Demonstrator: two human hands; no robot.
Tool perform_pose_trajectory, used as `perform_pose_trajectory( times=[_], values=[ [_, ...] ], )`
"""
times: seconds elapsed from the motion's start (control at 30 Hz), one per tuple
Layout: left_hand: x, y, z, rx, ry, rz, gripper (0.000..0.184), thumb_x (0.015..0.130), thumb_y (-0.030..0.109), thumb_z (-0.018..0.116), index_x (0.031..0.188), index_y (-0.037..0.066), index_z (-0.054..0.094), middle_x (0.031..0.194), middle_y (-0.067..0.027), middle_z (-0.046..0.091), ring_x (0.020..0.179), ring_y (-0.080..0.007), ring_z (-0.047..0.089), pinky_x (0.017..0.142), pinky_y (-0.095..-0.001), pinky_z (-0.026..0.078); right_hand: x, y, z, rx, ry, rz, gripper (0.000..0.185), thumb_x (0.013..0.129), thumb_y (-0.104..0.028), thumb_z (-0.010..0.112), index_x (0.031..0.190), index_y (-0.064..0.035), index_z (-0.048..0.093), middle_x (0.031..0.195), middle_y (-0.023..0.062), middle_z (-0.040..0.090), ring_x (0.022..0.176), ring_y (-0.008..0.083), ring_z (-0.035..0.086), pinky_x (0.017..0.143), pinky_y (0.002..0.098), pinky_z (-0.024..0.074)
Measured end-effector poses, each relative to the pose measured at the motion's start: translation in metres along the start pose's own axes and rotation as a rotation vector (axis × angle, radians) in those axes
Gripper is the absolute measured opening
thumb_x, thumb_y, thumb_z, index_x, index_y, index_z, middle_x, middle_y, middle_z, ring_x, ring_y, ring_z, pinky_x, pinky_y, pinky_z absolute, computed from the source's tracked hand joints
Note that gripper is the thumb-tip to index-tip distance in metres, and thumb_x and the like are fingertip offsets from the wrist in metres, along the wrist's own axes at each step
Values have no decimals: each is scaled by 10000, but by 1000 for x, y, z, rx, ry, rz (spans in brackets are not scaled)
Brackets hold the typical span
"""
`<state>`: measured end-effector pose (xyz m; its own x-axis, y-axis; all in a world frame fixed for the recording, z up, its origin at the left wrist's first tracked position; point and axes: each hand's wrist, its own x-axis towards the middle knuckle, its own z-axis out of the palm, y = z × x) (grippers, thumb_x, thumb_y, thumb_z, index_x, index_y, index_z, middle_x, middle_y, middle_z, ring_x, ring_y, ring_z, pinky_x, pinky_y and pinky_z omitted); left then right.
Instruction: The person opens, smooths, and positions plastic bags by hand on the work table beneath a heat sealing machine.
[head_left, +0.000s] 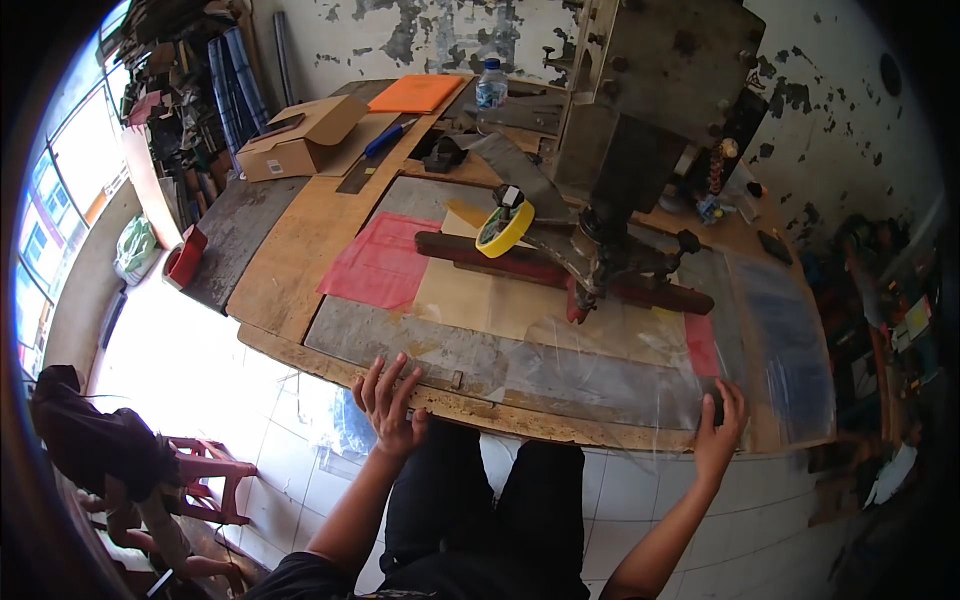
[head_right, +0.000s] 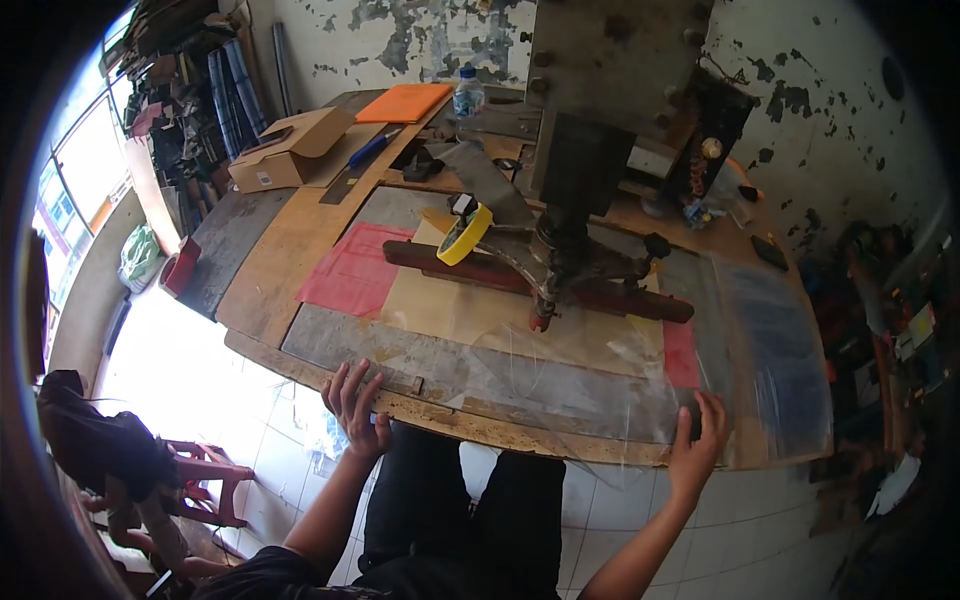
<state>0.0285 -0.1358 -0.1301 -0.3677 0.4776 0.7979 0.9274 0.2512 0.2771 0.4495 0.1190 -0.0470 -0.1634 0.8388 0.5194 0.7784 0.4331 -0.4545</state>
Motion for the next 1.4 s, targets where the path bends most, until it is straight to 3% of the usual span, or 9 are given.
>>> perform_pose_trajectory(
  times=[0.47, 0.53, 1.4],
  values=[
    [-3, -1, 2, -2, 11, 4, 555, 1064, 465, 369, 1236, 93, 742, 1418, -142, 660, 1433, -405, 482, 1218, -555, 228, 0, 2, 2, -10, 5, 12, 307, 1043, -199, 667, 1316, -58, 686, 1398, 124, 628, 1417, 339, 514, 1163, 480, 408],
    [-5, -3, 3, -34, 28, -2, 524, 1058, 488, 416, 1286, 154, 750, 1454, -84, 649, 1446, -343, 471, 1238, -516, 189, -1, 1, 1, 7, 2, 23, 310, 1043, -206, 669, 1317, -62, 687, 1403, 116, 628, 1426, 333, 508, 1165, 483, 409],
    [-5, -4, 6, -32, 45, 12, 508, 1051, 478, 427, 1260, 161, 765, 1429, -78, 660, 1425, -323, 484, 1229, -510, 196, 0, -2, 0, -12, -15, 49, 330, 1078, -271, 626, 1312, -48, 694, 1412, 135, 622, 1422, 345, 514, 1163, 480, 415]
  ],
)
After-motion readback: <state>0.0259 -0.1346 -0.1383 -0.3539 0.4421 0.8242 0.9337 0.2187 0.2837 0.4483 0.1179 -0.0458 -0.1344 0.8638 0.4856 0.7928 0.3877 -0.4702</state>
